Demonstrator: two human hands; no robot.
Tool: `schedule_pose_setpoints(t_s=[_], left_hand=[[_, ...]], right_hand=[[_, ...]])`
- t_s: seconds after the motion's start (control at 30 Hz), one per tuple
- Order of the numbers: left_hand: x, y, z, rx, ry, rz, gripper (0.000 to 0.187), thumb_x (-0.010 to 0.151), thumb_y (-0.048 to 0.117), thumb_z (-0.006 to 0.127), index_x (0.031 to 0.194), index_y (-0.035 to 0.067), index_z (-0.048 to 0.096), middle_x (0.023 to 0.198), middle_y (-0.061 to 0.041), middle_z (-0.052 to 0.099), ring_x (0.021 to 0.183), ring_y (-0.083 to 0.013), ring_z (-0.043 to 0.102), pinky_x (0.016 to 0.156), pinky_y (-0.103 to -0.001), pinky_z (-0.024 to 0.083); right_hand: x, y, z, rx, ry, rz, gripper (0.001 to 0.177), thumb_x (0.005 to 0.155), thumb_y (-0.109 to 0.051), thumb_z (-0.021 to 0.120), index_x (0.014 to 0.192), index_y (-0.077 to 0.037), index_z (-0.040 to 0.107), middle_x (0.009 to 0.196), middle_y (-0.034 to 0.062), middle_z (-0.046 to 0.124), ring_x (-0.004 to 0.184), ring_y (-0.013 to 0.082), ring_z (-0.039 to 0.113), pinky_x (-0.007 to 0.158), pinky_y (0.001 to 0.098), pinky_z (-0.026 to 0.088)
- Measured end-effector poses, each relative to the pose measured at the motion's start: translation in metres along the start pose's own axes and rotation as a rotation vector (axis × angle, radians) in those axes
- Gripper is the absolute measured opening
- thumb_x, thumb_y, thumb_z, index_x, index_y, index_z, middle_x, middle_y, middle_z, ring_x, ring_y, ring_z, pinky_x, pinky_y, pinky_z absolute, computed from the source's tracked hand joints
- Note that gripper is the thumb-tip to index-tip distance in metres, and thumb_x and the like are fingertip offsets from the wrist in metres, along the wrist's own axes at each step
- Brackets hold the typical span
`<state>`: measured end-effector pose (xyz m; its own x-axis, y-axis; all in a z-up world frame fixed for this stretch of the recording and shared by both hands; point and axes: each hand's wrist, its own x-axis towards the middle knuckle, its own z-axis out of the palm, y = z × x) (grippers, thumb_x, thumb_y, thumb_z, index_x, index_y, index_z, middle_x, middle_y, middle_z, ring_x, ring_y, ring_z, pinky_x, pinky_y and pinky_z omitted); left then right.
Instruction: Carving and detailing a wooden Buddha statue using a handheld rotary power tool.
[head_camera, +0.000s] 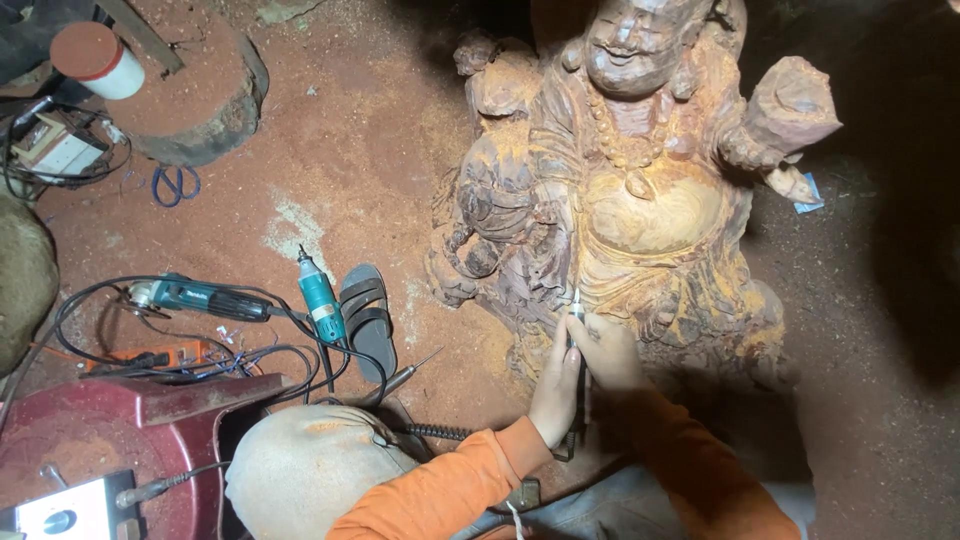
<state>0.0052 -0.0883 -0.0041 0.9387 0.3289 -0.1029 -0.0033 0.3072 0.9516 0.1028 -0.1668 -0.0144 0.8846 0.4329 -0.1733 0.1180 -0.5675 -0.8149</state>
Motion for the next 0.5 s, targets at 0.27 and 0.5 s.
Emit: schedule_pose_setpoints(t_s=[0.27,0.5], left_hand=[[0.012,-0.057,-0.013,-0.048,-0.107,-0.144,0.067,0.109,0.035,0.033,0.164,0.027,-0.004,0.096,-0.016,0.063,0.071,-0.0196,0.066,0.06,-0.029,0.062],[0.019,-0.059,-0.014,-0.221,-0.124,-0.119,0.073,0.108,0.019,0.037,0.164,0.029,-0.009,0.115,-0.02,0.058,0.081,-0.0179,0.063,0.067,-0.032,0.065]], right_hand=[[0.0,-0.035,-0.006,-0.067,-0.01,0.117,0.044,0.1,-0.047,0.059,0.077,-0.01,0.067,0.065,0.0157,0.069,0.069,0.0293,0.068,0.066,0.0399,0.052],[0.011,-0.033,-0.005,-0.078,-0.004,0.084,0.048,0.1,-0.051,0.057,0.077,-0.01,0.066,0.065,0.0167,0.068,0.072,0.0314,0.069,0.065,0.0409,0.051]])
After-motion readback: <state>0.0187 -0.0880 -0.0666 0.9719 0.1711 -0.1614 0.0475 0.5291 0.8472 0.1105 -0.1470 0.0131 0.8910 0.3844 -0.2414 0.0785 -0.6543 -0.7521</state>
